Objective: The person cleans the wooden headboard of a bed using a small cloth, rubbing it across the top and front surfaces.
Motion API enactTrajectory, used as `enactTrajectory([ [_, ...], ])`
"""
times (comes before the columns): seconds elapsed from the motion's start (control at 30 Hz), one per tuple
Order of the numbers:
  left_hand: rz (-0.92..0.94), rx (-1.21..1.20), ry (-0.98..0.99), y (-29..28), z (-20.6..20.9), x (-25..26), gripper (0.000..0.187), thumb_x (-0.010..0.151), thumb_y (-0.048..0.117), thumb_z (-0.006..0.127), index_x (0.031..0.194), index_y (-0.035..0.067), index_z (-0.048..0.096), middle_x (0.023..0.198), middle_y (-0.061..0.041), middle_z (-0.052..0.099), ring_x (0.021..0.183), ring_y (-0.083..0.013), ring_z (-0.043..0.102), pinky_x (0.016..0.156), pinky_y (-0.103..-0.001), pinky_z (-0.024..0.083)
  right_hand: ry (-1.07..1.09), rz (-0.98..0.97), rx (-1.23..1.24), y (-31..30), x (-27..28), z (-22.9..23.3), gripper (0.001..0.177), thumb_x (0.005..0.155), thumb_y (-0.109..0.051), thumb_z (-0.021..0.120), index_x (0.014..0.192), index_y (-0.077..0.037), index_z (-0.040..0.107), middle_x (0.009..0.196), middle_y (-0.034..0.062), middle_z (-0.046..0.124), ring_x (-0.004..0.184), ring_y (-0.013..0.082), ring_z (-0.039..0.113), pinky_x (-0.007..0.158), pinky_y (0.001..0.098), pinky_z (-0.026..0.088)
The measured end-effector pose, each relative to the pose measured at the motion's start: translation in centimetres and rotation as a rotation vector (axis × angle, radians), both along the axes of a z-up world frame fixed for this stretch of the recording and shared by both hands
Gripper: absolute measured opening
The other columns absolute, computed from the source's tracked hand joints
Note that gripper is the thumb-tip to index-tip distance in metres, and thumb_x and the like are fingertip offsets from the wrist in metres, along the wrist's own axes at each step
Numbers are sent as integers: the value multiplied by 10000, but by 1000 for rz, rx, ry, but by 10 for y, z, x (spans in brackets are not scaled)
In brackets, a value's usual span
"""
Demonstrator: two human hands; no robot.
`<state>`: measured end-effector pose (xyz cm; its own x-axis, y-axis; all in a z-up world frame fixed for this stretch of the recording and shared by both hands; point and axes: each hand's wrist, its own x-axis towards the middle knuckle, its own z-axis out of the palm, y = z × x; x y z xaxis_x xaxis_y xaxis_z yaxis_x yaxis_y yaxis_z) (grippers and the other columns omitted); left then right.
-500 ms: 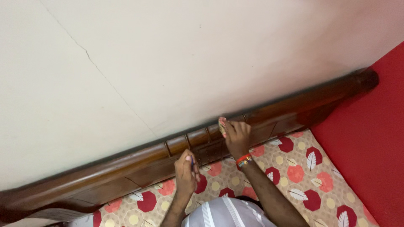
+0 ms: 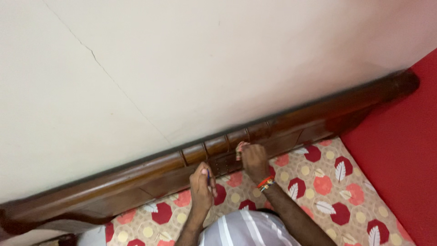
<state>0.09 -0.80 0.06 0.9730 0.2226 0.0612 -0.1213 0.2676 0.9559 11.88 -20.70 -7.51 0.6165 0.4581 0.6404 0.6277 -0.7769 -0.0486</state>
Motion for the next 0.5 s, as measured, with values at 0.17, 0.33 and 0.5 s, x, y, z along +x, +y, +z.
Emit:
enactTrajectory([
  [0.17,-33,40,7,0,5,8,413,1064,347,356,809,56,499,551,-27,468,373,-91,416,324,-241,336,38,133,146,16,-14,13,125,861,-21,656,986,-13,649,990,134,663,940,283,647,814,430,541],
  [0.33,-4,48,-5,3,4,7,415,1075,330,352,803,49,492,588,-28,476,385,-88,410,328,-240,340,117,-54,406,12,-16,18,125,878,6,662,1003,3,664,958,142,662,893,299,647,808,430,537],
  [0.5,3,33,5,3,-2,5,409,1072,315,338,800,51,490,590,-33,473,382,-89,413,320,-242,351,235,88,378,34,-20,12,131,865,35,634,991,18,664,915,138,666,858,297,656,765,420,552],
])
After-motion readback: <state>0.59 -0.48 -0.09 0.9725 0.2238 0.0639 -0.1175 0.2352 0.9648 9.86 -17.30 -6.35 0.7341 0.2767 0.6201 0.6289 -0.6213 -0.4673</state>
